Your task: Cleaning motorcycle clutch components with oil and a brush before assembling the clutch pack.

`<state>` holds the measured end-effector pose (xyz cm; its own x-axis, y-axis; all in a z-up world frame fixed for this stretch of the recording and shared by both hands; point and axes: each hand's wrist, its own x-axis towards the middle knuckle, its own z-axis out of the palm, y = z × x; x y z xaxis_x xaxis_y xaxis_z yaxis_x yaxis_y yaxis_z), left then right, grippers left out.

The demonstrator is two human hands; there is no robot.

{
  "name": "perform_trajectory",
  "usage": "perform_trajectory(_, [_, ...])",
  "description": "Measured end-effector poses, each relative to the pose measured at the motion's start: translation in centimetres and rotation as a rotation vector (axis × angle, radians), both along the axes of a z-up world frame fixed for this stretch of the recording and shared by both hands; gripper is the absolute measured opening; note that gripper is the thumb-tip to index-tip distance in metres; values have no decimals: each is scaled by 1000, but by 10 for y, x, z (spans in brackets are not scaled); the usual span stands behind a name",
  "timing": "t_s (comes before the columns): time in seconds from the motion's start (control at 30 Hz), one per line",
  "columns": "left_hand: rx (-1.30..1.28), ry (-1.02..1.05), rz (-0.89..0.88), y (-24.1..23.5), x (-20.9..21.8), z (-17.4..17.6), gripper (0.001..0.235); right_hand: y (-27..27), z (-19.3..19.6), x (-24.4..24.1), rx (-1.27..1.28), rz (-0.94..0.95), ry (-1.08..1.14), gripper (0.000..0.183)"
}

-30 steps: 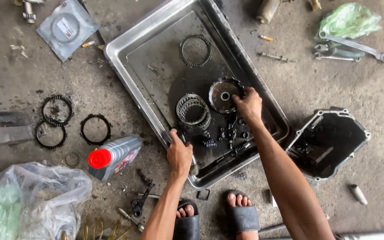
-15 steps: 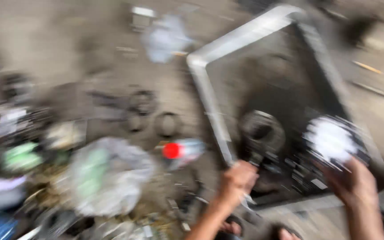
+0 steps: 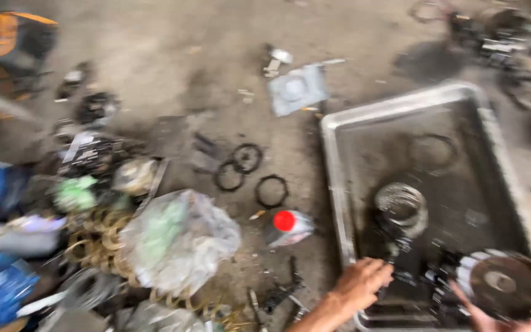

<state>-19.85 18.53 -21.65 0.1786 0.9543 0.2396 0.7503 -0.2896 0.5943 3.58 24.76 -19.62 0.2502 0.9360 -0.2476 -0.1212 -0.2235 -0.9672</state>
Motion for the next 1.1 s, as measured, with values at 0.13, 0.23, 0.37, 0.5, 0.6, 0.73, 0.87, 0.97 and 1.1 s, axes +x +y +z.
perform_trajectory(0.13, [-172, 1, 65, 7, 6, -21, 10, 45, 24, 2, -569, -150, 743, 68])
perform_trajectory(0.23, [-123, -80, -53, 7, -5, -54, 18, 62, 99, -29, -609, -242, 827, 83])
perform_trajectory(0.37, [-199, 2, -46, 45, 9, 27, 13, 64, 39, -7, -662, -184, 836, 91])
perform_trajectory(0.5, [-98, -321, 44, 72, 42, 87, 21, 56, 29, -10, -454, -56, 822, 67])
perform_trajectory(0.6, [-115, -453, 51, 86, 68, 82, 19, 41, -6, -10, -435, -28, 783, 62])
perform_trajectory(0.73, [-239, -348, 53, 85, 73, 44, 12, 47, 35, -34, -477, -290, 887, 52])
perform_trajectory(0.87, [-396, -196, 28, 81, 67, 40, 12, 43, 9, -23, -394, -192, 749, 54])
perform_trajectory(0.97, [-100, -425, 45, 83, 70, 47, 14, 41, 9, -29, -364, -161, 785, 51])
perform_trajectory(1.1, [-174, -293, 25, 76, 69, 28, 12, 34, -8, -27, -317, -145, 717, 50])
